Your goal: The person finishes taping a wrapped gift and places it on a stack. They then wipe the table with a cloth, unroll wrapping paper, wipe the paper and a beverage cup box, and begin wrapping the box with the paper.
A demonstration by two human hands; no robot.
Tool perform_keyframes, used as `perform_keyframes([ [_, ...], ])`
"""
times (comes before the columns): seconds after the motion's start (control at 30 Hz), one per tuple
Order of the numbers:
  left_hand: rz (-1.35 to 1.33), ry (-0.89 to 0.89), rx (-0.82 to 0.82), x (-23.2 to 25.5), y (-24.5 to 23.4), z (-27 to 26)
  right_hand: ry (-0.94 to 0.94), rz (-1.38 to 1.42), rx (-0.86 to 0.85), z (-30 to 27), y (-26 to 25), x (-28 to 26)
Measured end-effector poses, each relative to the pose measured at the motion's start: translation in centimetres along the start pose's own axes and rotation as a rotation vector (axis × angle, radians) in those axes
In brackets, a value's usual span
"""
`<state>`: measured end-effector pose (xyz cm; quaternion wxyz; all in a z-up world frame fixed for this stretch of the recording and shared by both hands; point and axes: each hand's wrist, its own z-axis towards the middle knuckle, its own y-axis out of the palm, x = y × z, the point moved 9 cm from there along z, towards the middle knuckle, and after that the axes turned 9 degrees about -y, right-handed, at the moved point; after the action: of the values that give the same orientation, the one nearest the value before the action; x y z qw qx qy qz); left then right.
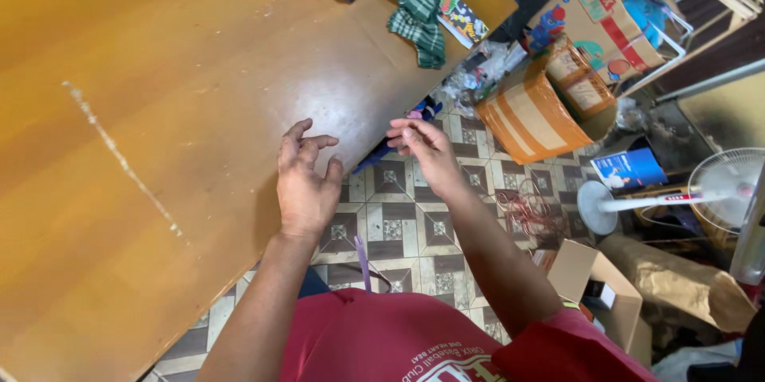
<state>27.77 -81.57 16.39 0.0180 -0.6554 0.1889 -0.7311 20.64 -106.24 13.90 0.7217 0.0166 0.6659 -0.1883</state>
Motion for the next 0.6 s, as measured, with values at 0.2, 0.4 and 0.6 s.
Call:
perform_keyframes([
  [0.2, -0.057, 0.041, -0.050, 1.1, 6.1, 6.9, 0.000, -0.057, 0.085, 5.4, -6.1, 1.1],
  [0.4, -0.163, 0.033, -0.101, 3.0, 10.2, 14.7, -0.080, -0.134, 0.138, 13.5, -9.5, 0.2],
  [0.6, -0.109, 0.053, -0.130, 3.5, 13.3, 19.2, -0.121, -0.181, 0.176, 19.3, -14.7, 1.8],
])
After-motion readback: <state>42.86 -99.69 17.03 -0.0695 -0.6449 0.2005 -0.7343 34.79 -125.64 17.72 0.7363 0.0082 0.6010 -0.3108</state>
